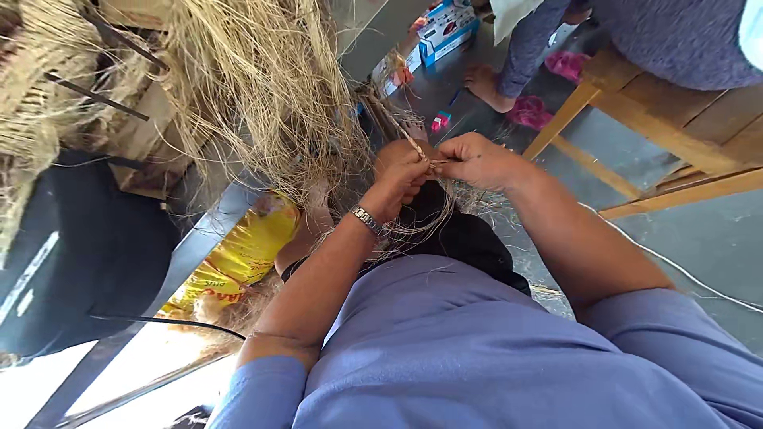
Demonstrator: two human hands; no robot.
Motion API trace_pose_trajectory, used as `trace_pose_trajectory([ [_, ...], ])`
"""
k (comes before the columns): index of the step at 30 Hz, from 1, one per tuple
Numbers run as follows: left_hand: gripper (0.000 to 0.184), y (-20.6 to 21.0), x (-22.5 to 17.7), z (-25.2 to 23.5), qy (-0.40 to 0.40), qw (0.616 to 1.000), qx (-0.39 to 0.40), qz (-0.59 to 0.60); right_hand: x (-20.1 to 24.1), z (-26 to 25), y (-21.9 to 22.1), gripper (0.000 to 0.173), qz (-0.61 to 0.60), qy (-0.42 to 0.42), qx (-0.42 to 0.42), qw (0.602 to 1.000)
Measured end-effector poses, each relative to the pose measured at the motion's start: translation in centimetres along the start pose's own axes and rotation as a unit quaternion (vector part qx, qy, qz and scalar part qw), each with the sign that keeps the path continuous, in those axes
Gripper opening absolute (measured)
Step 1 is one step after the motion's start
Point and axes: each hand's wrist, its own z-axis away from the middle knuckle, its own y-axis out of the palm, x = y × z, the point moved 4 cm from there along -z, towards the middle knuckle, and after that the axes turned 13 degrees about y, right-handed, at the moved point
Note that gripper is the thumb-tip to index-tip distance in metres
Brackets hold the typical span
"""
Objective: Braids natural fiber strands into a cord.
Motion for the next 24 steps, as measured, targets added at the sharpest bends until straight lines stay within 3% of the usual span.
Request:
trace_pose_trajectory([
  [6,0.024,-0.6,0.6,0.3,-0.002,0.999,0.025,0.024,-0.7,-0.4,0.5,0.017,0.006,0.011,0.022,1.000],
  [10,0.023,-0.6,1.0,0.1,0.012,1.000,0.022,0.017,-0.9,-0.1,-0.1,0.012,-0.019,0.018,-0.022,0.999],
  [16,0.023,-0.3,1.3,0.0,0.022,1.000,0.011,-0.008,-1.3,-0.6,-0.5,0.014,0.061,0.028,-0.073,0.995],
  [19,0.023,-0.2,1.3,0.1,0.023,1.000,0.005,-0.013,-1.1,-0.4,-0.4,0.006,0.015,0.025,-0.059,0.998],
  [24,0.022,-0.1,1.3,0.1,0.027,0.999,0.011,-0.017,-0.6,0.0,-0.6,0.007,-0.008,0.059,-0.030,0.998],
])
